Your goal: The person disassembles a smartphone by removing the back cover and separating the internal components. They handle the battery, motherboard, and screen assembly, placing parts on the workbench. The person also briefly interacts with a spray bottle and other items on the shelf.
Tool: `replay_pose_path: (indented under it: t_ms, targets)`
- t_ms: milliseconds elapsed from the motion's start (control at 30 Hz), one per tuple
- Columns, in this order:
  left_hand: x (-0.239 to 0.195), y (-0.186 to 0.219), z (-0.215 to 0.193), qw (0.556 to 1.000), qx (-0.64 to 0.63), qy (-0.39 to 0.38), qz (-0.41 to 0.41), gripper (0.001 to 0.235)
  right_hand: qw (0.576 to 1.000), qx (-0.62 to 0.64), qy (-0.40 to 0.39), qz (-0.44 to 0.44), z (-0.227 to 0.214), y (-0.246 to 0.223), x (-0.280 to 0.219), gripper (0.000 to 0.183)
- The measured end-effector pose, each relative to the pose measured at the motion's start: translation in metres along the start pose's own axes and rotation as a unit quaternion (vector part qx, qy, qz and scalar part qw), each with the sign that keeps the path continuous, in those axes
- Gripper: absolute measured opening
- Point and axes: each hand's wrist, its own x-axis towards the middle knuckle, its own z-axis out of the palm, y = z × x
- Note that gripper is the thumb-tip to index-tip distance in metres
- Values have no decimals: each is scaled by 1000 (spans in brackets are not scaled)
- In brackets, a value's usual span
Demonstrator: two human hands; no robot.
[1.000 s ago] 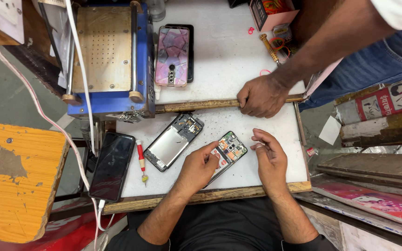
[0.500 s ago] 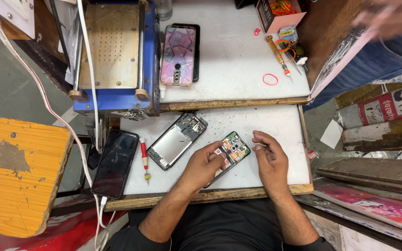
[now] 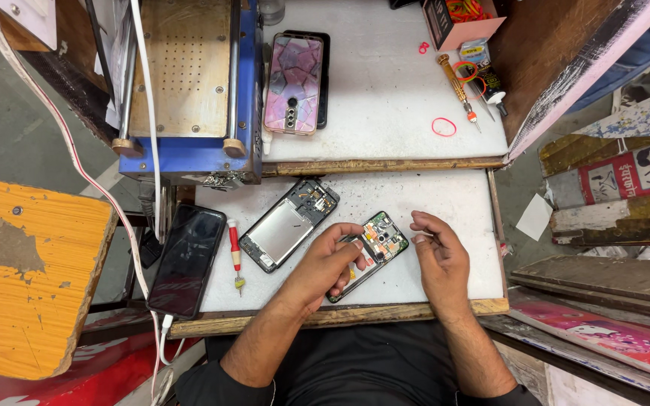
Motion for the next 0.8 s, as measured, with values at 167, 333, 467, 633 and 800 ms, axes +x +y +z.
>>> replay_pose_path:
  t_ms: [167, 333, 467, 633, 800]
  targets:
    - [-10, -13, 22, 822, 456, 171, 295, 42, 1000, 21, 1, -5, 0, 6, 1, 31]
    - [-13, -17, 46, 683, 619, 193, 337, 56, 1000, 26, -3, -7, -1, 8, 1, 32]
    - [-18, -23, 49, 645, 645, 180, 368, 45, 1000, 18, -4, -2, -1, 7, 1, 31]
    - [-16, -31, 46, 640, 622, 182, 414, 34, 1000, 13, -1, 0, -2, 8, 0, 29]
    - [-13, -31, 45, 658, 599, 184, 418, 28, 1000, 2, 0, -2, -2, 7, 2, 27]
